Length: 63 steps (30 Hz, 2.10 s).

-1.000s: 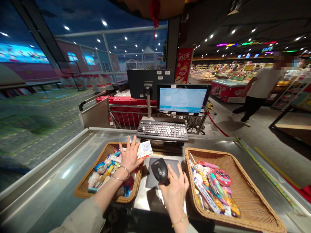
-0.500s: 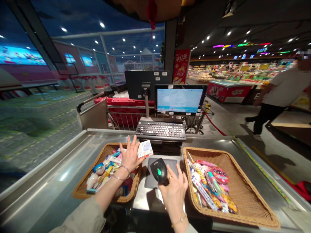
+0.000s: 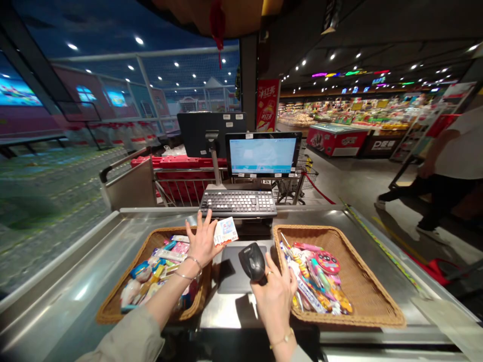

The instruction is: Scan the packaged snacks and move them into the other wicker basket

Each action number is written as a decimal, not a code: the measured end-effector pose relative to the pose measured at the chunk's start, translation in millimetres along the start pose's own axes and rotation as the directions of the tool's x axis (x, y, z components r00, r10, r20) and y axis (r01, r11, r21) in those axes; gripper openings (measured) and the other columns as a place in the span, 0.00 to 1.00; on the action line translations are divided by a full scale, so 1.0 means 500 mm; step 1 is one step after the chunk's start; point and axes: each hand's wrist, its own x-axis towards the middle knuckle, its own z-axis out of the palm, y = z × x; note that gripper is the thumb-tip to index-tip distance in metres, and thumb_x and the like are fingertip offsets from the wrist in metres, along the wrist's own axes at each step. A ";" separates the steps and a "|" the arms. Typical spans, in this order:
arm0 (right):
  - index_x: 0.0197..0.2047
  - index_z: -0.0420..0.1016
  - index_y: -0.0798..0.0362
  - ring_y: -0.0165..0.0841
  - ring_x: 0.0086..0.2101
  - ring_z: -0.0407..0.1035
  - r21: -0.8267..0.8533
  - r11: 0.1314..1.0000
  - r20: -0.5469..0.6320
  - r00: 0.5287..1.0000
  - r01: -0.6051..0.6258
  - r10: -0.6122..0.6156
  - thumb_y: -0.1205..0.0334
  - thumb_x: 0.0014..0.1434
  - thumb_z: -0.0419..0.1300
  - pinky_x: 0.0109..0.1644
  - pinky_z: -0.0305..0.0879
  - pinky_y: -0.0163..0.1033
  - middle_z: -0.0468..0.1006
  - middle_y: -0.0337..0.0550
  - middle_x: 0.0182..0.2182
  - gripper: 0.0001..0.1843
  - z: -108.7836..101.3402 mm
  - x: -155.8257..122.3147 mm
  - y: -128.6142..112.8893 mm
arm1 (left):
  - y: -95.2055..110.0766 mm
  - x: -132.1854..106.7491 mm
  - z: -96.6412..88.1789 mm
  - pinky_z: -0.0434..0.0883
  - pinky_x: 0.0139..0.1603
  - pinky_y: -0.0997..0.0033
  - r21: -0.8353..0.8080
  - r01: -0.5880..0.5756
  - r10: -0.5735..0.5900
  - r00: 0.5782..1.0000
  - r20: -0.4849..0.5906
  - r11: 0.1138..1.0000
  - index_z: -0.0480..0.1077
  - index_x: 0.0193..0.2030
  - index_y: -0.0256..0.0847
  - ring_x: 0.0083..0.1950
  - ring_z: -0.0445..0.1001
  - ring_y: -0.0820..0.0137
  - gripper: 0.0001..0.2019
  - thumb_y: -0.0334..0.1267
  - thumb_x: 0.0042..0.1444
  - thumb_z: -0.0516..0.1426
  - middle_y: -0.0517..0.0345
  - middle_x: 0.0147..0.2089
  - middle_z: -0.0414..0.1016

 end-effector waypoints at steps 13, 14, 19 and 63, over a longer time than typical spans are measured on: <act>0.45 0.79 0.48 0.48 0.63 0.54 -0.083 0.986 -0.123 0.983 -0.147 0.136 0.55 0.53 0.59 0.63 0.45 0.55 0.76 0.43 0.53 0.17 -0.042 -0.006 0.071 | 0.081 0.047 0.018 0.28 0.67 0.28 -0.044 -0.157 0.157 0.987 -0.015 0.987 0.63 0.64 0.39 0.75 0.34 0.45 0.38 0.56 0.49 0.61 0.45 0.75 0.42; 0.45 0.79 0.48 0.48 0.63 0.54 -0.091 0.983 -0.126 0.981 -0.158 0.146 0.54 0.54 0.59 0.63 0.44 0.55 0.76 0.44 0.53 0.17 -0.046 -0.008 0.078 | 0.089 0.050 0.019 0.28 0.67 0.28 -0.050 -0.170 0.169 0.985 -0.014 0.984 0.63 0.64 0.39 0.75 0.34 0.45 0.38 0.56 0.49 0.61 0.45 0.75 0.42; 0.47 0.78 0.47 0.48 0.62 0.54 -0.094 0.973 -0.186 0.964 -0.211 0.191 0.49 0.54 0.60 0.62 0.45 0.56 0.76 0.43 0.53 0.19 -0.059 -0.016 0.112 | 0.132 0.064 0.026 0.30 0.67 0.27 -0.079 -0.222 0.221 0.975 -0.029 0.972 0.63 0.64 0.39 0.75 0.34 0.44 0.39 0.57 0.48 0.61 0.43 0.74 0.43; 0.41 0.79 0.53 0.48 0.61 0.57 -0.132 0.883 -0.358 0.852 -0.451 0.382 0.46 0.56 0.56 0.62 0.47 0.55 0.80 0.50 0.47 0.21 -0.160 -0.085 0.236 | 0.360 0.100 0.072 0.29 0.69 0.31 -0.214 -0.434 0.428 0.901 -0.074 0.875 0.53 0.70 0.43 0.75 0.36 0.52 0.32 0.50 0.62 0.51 0.50 0.75 0.43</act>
